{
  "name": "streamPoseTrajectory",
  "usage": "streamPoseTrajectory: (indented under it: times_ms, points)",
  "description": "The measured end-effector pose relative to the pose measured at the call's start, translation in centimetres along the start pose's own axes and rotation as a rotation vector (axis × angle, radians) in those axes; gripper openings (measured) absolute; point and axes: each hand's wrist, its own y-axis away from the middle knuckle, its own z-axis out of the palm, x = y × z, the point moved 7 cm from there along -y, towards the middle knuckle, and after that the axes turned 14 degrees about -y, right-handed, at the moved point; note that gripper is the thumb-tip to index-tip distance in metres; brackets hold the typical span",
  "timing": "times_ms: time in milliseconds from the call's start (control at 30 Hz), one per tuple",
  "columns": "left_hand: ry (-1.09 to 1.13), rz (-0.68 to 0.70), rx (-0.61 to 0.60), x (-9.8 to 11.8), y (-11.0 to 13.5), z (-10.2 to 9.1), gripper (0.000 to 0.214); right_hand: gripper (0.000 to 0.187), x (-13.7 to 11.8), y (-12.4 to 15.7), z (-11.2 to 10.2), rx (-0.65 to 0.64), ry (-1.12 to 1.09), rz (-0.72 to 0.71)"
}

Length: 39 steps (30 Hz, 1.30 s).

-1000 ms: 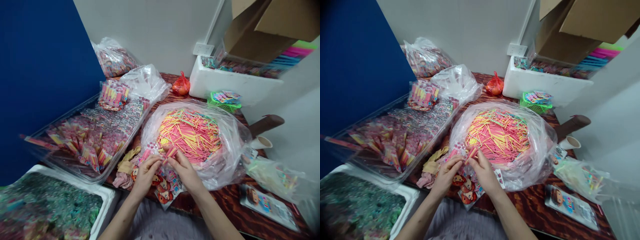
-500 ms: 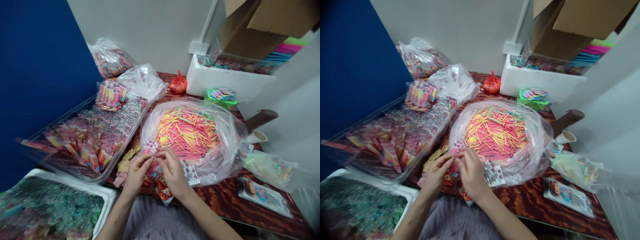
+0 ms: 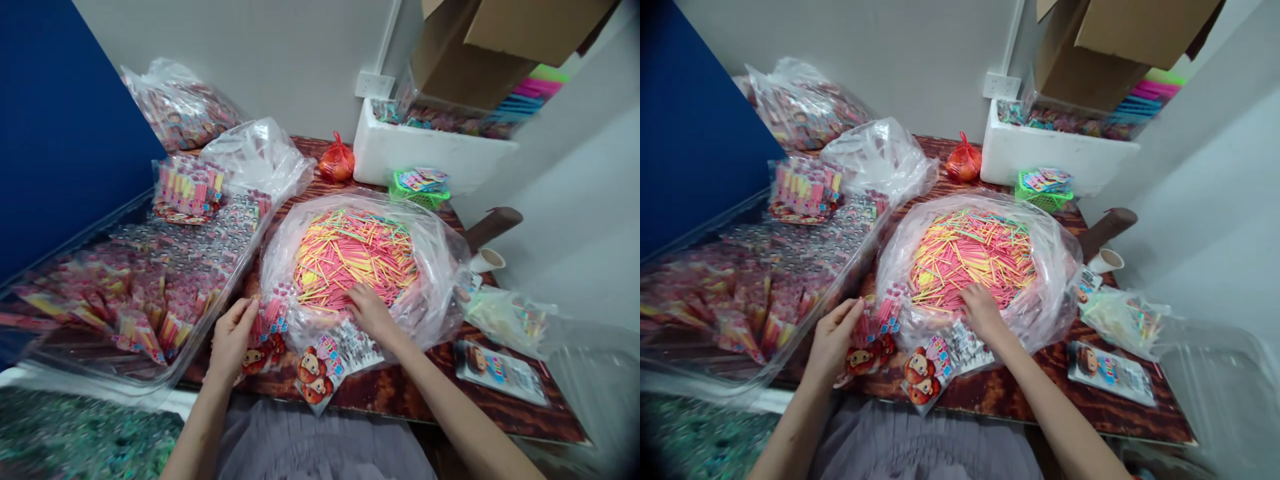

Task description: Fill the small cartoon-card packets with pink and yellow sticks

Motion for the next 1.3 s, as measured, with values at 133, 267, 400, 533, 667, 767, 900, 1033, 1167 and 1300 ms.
streamPoseTrajectory:
  times_ms: [133, 267, 400, 533, 667, 767, 900, 1033, 1167, 1300]
  points:
    - [-0.323, 0.193, 0.173, 0.6, -1.2, 1.0, 0.031, 0.017, -0.2, -0.6, 1.4, -0.157, 0.394, -0.162]
    - [-0.154, 0.066, 0.144, -0.6, -1.7, 1.4, 0.029, 0.011, -1.8, -1.1, 1.6, -0.249, 0.494, -0.265]
    - [0.037, -0.066, 0.144, -1.6, -1.7, 0.7, 0.03, 0.012, -1.6, -1.5, 2.1, -0.286, 0.528, -0.309]
    - [0.155, -0.114, 0.084, -1.7, -1.7, 0.9, 0.029, 0.013, -1.0, -1.6, 2.6, -0.269, 0.566, -0.319]
    - [0.116, -0.129, 0.002, -0.6, -1.4, 1.0, 0.03, 0.014, -0.8, -1.6, 2.1, -0.242, 0.546, -0.306]
    - [-0.034, -0.044, -0.004, 0.4, -1.7, 0.7, 0.03, 0.012, -0.4, -1.6, 1.5, -0.199, 0.483, -0.262]
    - [-0.352, 0.162, 0.107, 1.2, -2.7, 0.7, 0.028, 0.009, 0.7, -1.7, 1.5, -0.161, 0.332, -0.2]
    - [-0.574, 0.304, 0.214, 1.5, -2.6, 1.4, 0.03, 0.019, 2.0, -2.4, 0.9, -0.08, 0.107, -0.152]
    - [-0.661, 0.428, 0.304, 3.2, -0.4, 1.9, 0.038, 0.018, 3.2, -3.4, -1.1, 0.011, -0.217, -0.031]
    - [-0.602, 0.511, 0.154, 5.8, 1.8, 4.3, 0.035, 0.016, 3.6, -3.1, -2.6, 0.031, -0.639, 0.161]
